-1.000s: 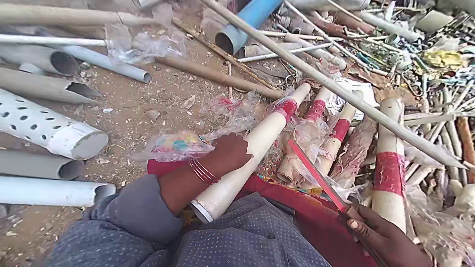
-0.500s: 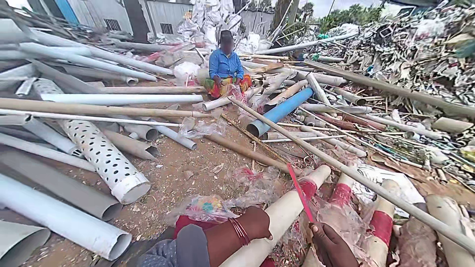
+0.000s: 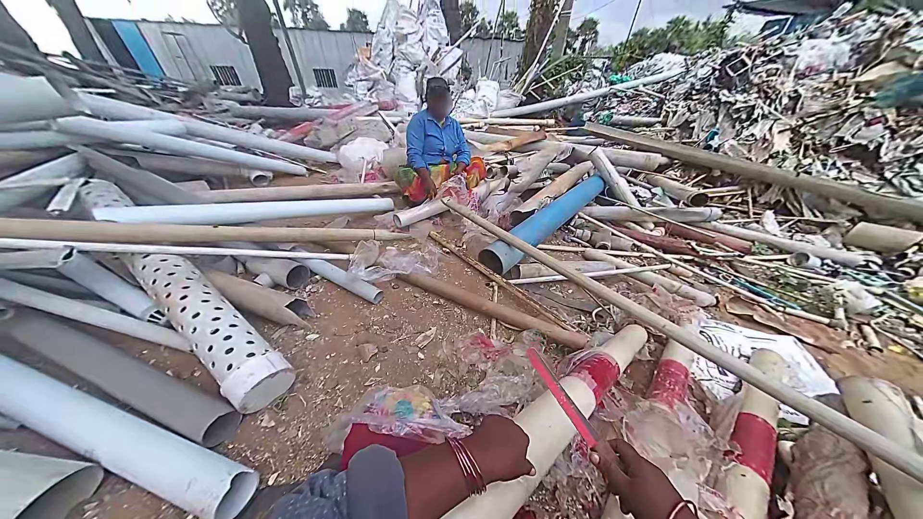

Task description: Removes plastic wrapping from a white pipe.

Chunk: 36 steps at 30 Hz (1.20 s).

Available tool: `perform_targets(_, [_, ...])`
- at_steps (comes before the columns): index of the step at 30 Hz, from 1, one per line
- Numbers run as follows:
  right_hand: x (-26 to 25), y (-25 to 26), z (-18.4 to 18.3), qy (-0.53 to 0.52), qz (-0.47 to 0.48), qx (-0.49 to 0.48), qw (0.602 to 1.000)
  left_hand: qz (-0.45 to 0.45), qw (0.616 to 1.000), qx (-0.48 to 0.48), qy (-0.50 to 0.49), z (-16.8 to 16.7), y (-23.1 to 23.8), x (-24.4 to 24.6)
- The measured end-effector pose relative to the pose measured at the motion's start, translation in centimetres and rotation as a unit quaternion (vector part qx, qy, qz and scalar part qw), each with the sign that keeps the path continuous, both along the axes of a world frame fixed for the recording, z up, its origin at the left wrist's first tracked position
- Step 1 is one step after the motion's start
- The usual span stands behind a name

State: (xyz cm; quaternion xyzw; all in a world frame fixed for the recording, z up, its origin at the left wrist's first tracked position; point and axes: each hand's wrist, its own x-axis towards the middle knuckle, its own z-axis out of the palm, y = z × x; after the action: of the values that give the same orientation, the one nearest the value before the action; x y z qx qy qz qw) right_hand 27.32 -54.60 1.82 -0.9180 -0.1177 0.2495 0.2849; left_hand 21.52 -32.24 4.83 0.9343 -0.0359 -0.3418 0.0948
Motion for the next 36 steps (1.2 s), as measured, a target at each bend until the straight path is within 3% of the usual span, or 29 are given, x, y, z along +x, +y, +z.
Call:
perform_targets(10, [0.6,-0.1,-0.1,0.002,0.019,-0.051,0.999,-0.199,0.978,-0.057,-0.037,0.7,-0.2,-1.9])
perform_targets(12, [0.8,-0.1,-0.1,0.003,0.02,-0.057,0.998,-0.182,0.979,-0.065,-0.066,0.1,0.0,-1.6])
perform_targets(17, [0.6,0.3,0.2,0.005,0.029,-0.068,0.997,0.011,0.989,-0.088,-0.114,1.2,0.5,-1.1])
perform_targets(20, [0.5,0.6,0.4,0.008,0.035,-0.075,0.997,0.024,0.997,-0.036,-0.07,1.3,0.2,-1.4])
perform_targets(27, [0.6,0.8,0.1,0.002,0.037,-0.08,0.996,-0.083,0.995,0.056,-0.01,0.8,-1.1,-1.7])
perform_targets(34, [0.6,0.7,0.0,0.002,0.04,-0.081,0.996,-0.201,0.979,0.017,-0.024,0.8,-0.8,-1.7])
perform_targets(36, [0.8,0.6,-0.1,0.004,0.044,-0.086,0.995,-0.236,0.97,-0.012,-0.06,-0.6,-0.1,-1.6])
